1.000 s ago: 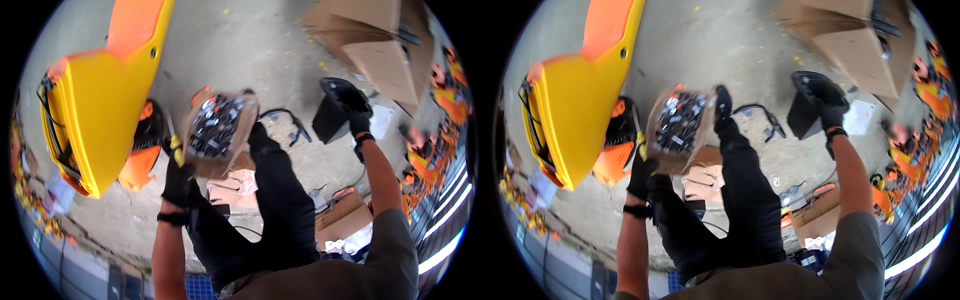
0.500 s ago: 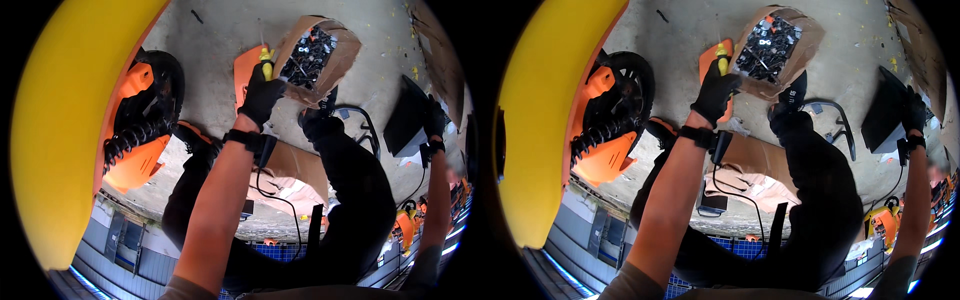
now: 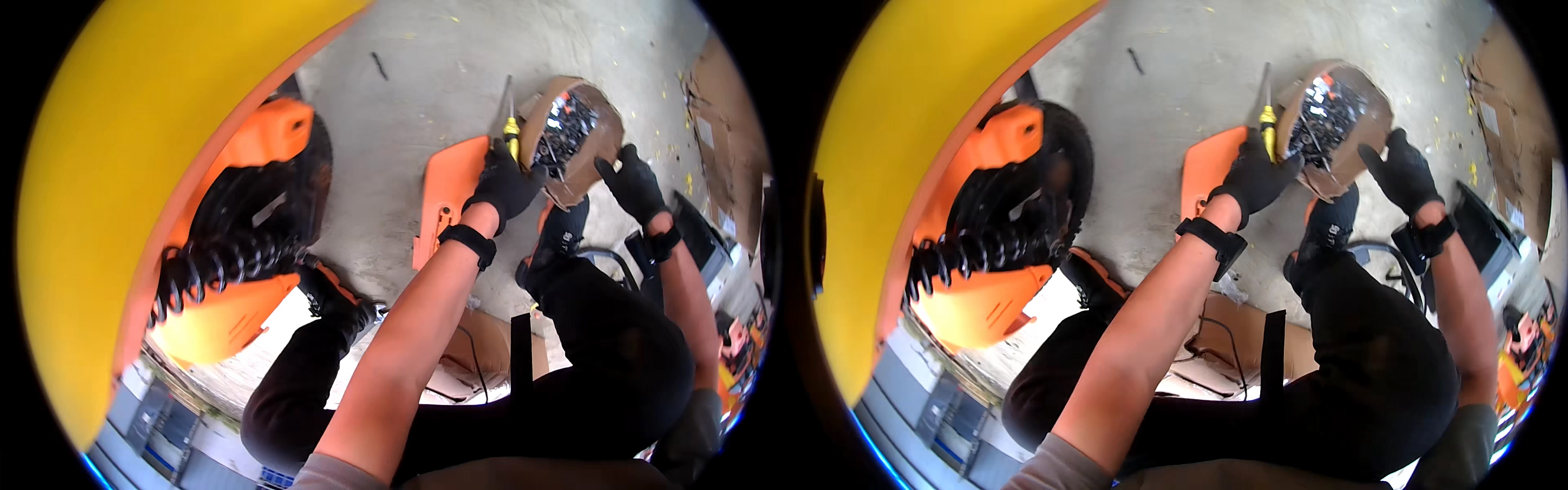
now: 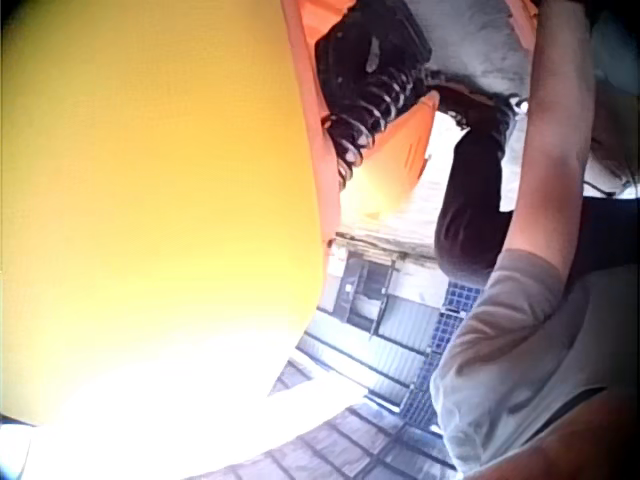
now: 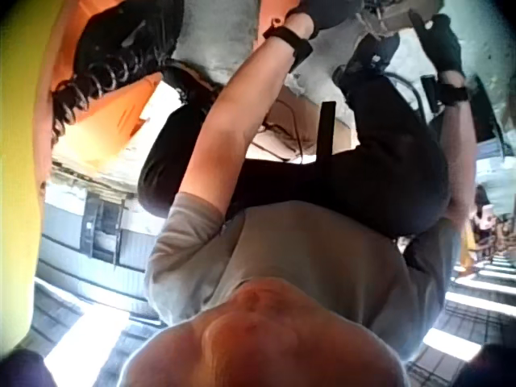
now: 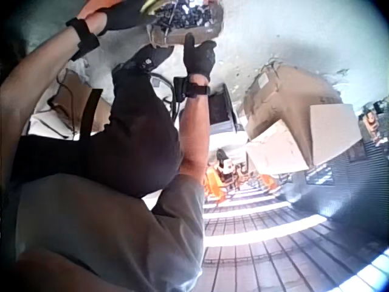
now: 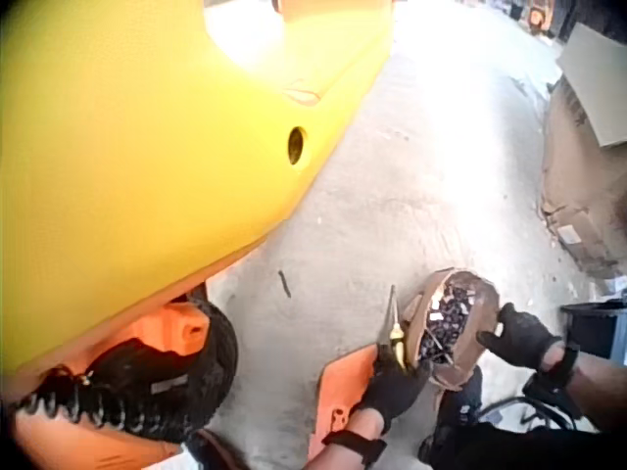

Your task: The person picks up a small screw and a bracket from a box on the floor, then uses a screwdriver to attach them to the frame of an orange scooter.

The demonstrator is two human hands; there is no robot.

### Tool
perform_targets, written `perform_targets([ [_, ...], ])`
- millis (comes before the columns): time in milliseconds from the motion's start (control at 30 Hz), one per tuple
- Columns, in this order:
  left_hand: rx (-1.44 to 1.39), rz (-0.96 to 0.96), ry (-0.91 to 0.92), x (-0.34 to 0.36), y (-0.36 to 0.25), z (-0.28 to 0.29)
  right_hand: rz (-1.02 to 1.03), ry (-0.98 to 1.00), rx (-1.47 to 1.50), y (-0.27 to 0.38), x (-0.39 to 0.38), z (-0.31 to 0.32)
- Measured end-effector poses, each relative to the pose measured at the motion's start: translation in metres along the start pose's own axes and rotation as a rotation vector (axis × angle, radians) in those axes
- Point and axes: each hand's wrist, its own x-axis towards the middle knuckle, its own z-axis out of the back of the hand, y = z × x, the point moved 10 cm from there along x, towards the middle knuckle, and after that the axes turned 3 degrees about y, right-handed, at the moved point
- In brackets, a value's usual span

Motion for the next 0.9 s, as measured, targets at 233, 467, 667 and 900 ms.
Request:
perform_targets([
  [233, 0.248, -0.139, -0.05, -0.057, 0.034, 0.019, -0.609, -0.134, 0.872, -0.037, -0.012, -0.058],
  [467, 0.405, -0.357, -0.317, -0.223, -0.015, 0.086, -0.365, -0.038, 0.221, -0.058, 0.077, -0.063],
  [667, -0.05, -0.677, -0.493, -0.466, -0.105, 0.154, -0.164, -0.077, 1.138, -0.079, 0.136, 0.037],
  [900, 0.225, -0.912, -0.761, -0.643, -0.101, 0.104, 0.019, -0.101, 0.891, 0.027, 0.04, 0.2],
])
